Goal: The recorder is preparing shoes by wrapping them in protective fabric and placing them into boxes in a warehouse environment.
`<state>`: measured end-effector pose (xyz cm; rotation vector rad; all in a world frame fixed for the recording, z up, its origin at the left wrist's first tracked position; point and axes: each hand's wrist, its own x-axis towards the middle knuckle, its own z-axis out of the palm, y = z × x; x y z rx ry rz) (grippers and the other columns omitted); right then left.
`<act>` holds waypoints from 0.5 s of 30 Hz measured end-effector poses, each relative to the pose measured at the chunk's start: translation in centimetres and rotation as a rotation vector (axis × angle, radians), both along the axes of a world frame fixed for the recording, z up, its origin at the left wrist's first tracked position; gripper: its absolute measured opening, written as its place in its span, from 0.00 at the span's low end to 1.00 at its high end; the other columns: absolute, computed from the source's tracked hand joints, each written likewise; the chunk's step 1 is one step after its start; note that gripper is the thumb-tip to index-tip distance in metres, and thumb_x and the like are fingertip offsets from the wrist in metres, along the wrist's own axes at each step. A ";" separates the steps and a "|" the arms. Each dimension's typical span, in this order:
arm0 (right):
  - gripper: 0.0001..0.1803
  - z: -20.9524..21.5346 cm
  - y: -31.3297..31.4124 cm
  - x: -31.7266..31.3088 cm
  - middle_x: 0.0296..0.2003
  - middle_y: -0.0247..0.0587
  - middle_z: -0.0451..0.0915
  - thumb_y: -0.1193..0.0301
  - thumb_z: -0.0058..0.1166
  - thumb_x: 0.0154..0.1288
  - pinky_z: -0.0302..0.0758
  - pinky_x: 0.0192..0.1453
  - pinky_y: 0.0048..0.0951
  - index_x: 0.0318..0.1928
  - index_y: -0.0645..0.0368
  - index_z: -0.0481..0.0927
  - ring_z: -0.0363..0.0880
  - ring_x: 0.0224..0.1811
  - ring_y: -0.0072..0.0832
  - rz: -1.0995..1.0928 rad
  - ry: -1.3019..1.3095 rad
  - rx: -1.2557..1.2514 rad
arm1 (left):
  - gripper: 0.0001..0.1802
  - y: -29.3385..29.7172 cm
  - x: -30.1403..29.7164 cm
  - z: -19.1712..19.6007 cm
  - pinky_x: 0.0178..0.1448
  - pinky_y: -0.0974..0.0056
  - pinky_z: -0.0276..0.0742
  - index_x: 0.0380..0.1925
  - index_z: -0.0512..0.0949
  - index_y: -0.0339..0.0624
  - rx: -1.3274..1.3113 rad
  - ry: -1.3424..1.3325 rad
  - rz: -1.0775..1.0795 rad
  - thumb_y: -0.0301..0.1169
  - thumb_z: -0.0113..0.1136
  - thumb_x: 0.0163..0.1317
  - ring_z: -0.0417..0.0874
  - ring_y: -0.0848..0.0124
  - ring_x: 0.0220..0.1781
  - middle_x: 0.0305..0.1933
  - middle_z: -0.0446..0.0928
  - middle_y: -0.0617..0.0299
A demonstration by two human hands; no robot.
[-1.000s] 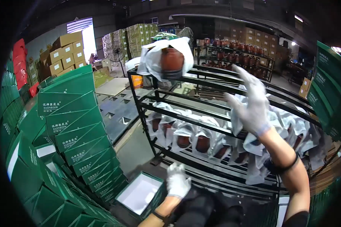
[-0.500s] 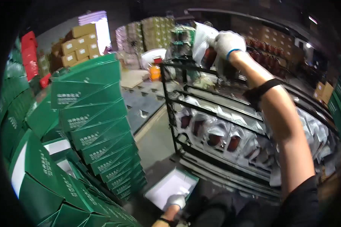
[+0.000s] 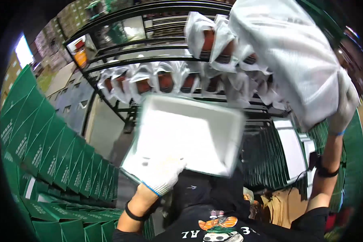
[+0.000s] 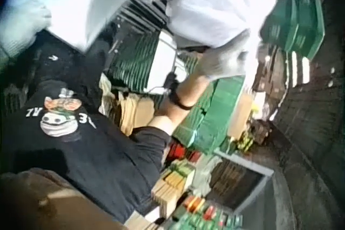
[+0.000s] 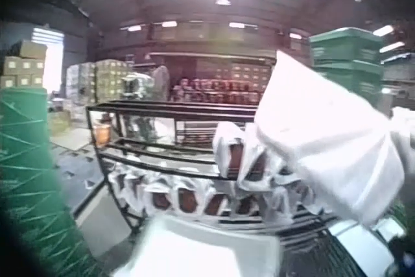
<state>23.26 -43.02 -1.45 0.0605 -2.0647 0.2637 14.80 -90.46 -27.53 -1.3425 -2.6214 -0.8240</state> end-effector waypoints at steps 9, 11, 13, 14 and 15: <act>0.25 -12.7 -7.3 6.9 0.20 0.31 0.69 0.49 0.81 0.55 0.67 0.24 0.37 0.36 0.57 0.86 0.72 0.18 0.30 0.625 -0.446 0.405 | 0.13 11.9 -0.3 -4.9 0.61 0.63 0.86 0.58 0.85 0.36 1.306 -1.749 0.254 0.25 0.56 0.80 0.89 0.65 0.56 0.54 0.88 0.53; 0.36 -11.5 -7.6 5.6 0.20 0.27 0.69 0.38 0.79 0.56 0.64 0.23 0.33 0.48 0.58 0.91 0.71 0.17 0.28 0.645 -0.489 0.434 | 0.15 12.8 -2.3 -6.2 0.57 0.63 0.87 0.60 0.86 0.36 1.133 -1.438 0.331 0.26 0.62 0.77 0.90 0.66 0.52 0.55 0.88 0.58; 0.33 -9.5 -5.9 3.8 0.18 0.28 0.72 0.38 0.76 0.61 0.67 0.22 0.35 0.49 0.55 0.93 0.74 0.16 0.32 0.647 -0.608 0.398 | 0.14 12.3 -4.0 -3.4 0.58 0.62 0.87 0.56 0.87 0.33 0.800 -1.051 0.197 0.24 0.65 0.73 0.90 0.68 0.52 0.52 0.91 0.57; 0.29 -8.0 -5.4 2.8 0.18 0.30 0.75 0.41 0.77 0.63 0.68 0.23 0.37 0.47 0.53 0.94 0.75 0.17 0.35 0.664 -0.726 0.344 | 0.15 13.1 -4.3 -0.9 0.58 0.59 0.88 0.51 0.88 0.31 0.590 -0.653 0.044 0.30 0.68 0.70 0.93 0.61 0.51 0.49 0.92 0.49; 0.24 -7.1 -5.5 1.7 0.19 0.34 0.77 0.45 0.76 0.64 0.71 0.25 0.38 0.47 0.50 0.94 0.77 0.19 0.38 0.661 -0.825 0.352 | 0.18 13.3 -3.9 1.7 0.59 0.56 0.88 0.51 0.87 0.31 0.254 -0.593 0.156 0.34 0.69 0.68 0.93 0.56 0.53 0.50 0.91 0.45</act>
